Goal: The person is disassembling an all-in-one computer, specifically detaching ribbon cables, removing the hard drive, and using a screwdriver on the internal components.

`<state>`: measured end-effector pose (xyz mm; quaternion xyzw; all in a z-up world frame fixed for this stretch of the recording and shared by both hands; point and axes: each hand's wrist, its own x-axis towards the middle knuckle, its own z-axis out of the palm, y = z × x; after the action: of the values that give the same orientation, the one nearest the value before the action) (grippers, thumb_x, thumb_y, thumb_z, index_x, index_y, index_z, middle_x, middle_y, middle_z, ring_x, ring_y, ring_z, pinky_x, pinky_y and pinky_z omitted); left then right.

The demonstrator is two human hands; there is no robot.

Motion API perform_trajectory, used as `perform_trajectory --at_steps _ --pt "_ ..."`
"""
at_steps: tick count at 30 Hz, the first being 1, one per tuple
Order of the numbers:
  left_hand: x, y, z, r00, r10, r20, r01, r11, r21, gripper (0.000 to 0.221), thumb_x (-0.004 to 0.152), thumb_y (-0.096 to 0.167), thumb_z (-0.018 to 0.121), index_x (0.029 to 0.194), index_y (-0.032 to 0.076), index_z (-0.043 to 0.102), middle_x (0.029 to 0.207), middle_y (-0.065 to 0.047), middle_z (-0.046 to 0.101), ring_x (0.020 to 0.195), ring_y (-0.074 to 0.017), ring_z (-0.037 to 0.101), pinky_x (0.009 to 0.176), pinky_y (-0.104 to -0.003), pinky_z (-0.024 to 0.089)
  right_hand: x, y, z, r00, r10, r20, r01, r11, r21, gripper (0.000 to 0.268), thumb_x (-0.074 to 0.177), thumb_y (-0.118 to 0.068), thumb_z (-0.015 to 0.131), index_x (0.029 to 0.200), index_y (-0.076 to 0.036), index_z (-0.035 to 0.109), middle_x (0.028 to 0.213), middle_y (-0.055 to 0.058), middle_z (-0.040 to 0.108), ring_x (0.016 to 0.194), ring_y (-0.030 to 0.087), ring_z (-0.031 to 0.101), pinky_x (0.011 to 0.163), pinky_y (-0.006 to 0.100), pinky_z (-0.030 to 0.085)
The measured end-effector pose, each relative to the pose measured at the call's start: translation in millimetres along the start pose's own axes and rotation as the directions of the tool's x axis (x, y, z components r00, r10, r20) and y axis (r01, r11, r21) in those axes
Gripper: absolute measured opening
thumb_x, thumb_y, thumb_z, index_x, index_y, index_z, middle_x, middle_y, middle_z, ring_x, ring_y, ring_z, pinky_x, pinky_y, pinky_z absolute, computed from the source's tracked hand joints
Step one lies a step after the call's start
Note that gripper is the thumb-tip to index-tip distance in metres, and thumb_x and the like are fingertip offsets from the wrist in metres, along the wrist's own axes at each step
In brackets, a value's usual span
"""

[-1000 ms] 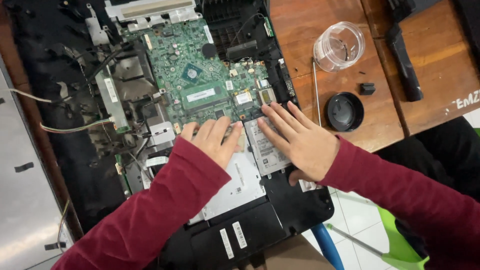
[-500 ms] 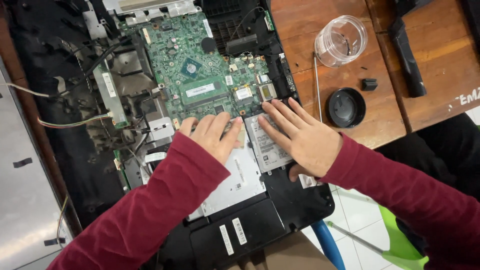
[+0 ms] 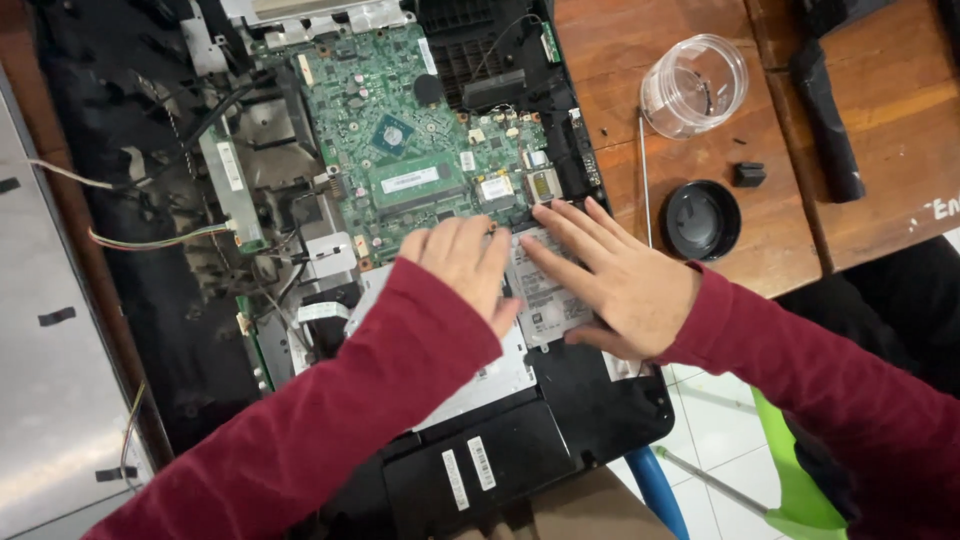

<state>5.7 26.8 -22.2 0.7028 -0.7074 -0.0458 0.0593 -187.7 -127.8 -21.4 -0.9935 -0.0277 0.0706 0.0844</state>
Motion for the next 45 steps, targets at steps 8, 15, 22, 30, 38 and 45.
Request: perform_trajectory --at_steps 8,15,22,30,38,45 --pt "12 25 21 1.0 -0.019 0.003 0.019 0.991 0.133 0.136 0.052 0.095 0.072 0.148 0.004 0.044 0.138 -0.014 0.055 0.119 -0.0272 0.052 0.1 -0.046 0.04 -4 8 12 0.997 -0.053 -0.057 0.045 0.99 -0.131 0.136 0.052 -0.06 0.095 0.157 -0.003 0.031 0.161 0.033 0.029 0.15 0.05 0.03 0.123 0.064 0.026" --pt "20 34 36 0.991 -0.102 0.088 0.091 0.989 0.116 0.139 0.047 0.09 0.077 0.15 0.004 0.041 0.145 -0.009 0.049 0.124 -0.0244 0.048 0.107 -0.048 0.035 -5 15 -1 0.994 -0.11 0.014 0.108 0.988 0.11 0.115 0.076 -0.041 0.082 0.161 0.002 0.017 0.165 0.035 0.016 0.153 0.055 0.017 0.119 0.072 0.021" --pt "28 27 40 0.985 -0.127 0.119 0.127 0.992 0.012 0.132 0.05 0.08 0.084 0.147 0.002 0.042 0.142 -0.014 0.05 0.119 -0.0285 0.052 0.102 -0.042 0.042 -10 11 -14 1.0 -0.018 -0.022 0.023 0.968 0.248 0.133 0.066 -0.035 0.096 0.159 0.007 0.012 0.163 0.037 0.016 0.153 0.055 0.019 0.123 0.064 0.022" --pt "29 14 23 0.983 -0.093 0.158 0.106 0.991 -0.081 0.091 0.068 0.07 0.081 0.125 0.004 0.06 0.118 -0.011 0.058 0.104 -0.0279 0.055 0.085 -0.041 0.051 -16 14 -15 1.0 0.0 -0.003 0.001 0.958 0.287 0.127 0.073 -0.038 0.091 0.159 0.007 0.009 0.166 0.032 0.017 0.156 0.048 0.016 0.126 0.058 0.021" --pt "31 20 19 0.994 -0.113 0.006 0.111 0.99 0.091 0.038 0.078 0.045 0.066 0.103 0.016 0.061 0.095 -0.002 0.057 0.086 -0.0211 0.056 0.069 -0.035 0.05 -14 2 -14 0.999 0.013 -0.03 -0.013 1.0 -0.006 0.127 0.068 -0.05 0.089 0.159 0.006 0.021 0.165 0.028 0.026 0.154 0.044 0.026 0.125 0.053 0.025" --pt "31 -1 18 0.994 -0.056 0.094 0.068 0.989 -0.13 0.062 0.079 0.05 0.078 0.121 0.008 0.062 0.111 -0.01 0.059 0.099 -0.0301 0.056 0.082 -0.044 0.051 -4 -8 -6 0.998 0.06 0.004 -0.057 0.961 -0.27 0.135 0.061 -0.064 0.084 0.162 -0.002 0.021 0.163 0.031 0.029 0.148 0.044 0.037 0.12 0.052 0.034"
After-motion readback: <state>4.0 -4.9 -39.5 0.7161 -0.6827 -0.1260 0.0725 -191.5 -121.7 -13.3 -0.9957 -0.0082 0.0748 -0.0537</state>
